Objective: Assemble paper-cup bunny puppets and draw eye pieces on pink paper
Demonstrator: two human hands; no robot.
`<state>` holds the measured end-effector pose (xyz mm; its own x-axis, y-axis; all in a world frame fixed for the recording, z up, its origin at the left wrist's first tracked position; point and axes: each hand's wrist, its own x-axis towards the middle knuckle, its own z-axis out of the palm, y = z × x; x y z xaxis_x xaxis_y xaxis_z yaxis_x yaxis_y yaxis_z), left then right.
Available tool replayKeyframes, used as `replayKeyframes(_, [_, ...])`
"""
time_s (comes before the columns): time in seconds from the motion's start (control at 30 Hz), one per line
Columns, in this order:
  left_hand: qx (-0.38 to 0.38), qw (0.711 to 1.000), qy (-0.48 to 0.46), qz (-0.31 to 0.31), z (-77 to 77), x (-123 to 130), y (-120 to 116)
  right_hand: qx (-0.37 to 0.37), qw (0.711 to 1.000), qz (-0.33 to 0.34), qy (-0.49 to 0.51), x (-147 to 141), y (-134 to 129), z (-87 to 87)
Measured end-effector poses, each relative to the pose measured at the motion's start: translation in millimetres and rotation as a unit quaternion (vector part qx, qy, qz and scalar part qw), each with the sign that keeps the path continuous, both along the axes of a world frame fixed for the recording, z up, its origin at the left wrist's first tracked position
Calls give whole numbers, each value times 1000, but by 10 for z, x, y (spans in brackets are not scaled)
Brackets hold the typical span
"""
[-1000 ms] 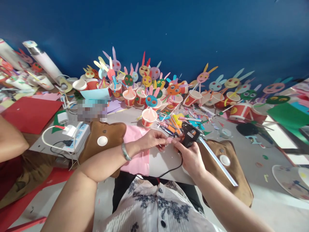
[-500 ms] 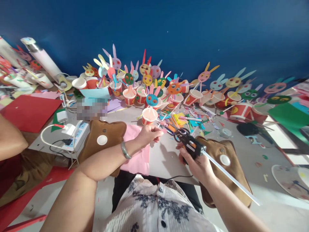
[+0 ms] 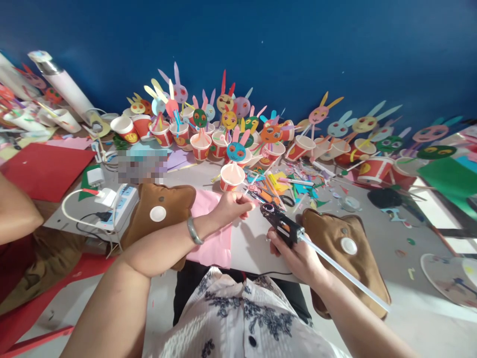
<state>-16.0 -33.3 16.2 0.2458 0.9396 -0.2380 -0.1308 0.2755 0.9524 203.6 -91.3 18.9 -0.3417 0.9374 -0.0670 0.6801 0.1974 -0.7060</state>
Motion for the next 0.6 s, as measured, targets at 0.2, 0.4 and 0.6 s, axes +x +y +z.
replayKeyframes(0.2, [2, 1000, 3, -5, 54, 6, -1, -1, 1000, -7, -22, -28, 17, -4])
replayKeyframes(0.4, [10, 1000, -6, -8, 51, -3, -11, -5, 999, -10, -34, -42, 17, -17])
replayKeyframes(0.6, [19, 1000, -19, -15, 20, 0, -7, -13, 999, -29, -42, -50, 19, -3])
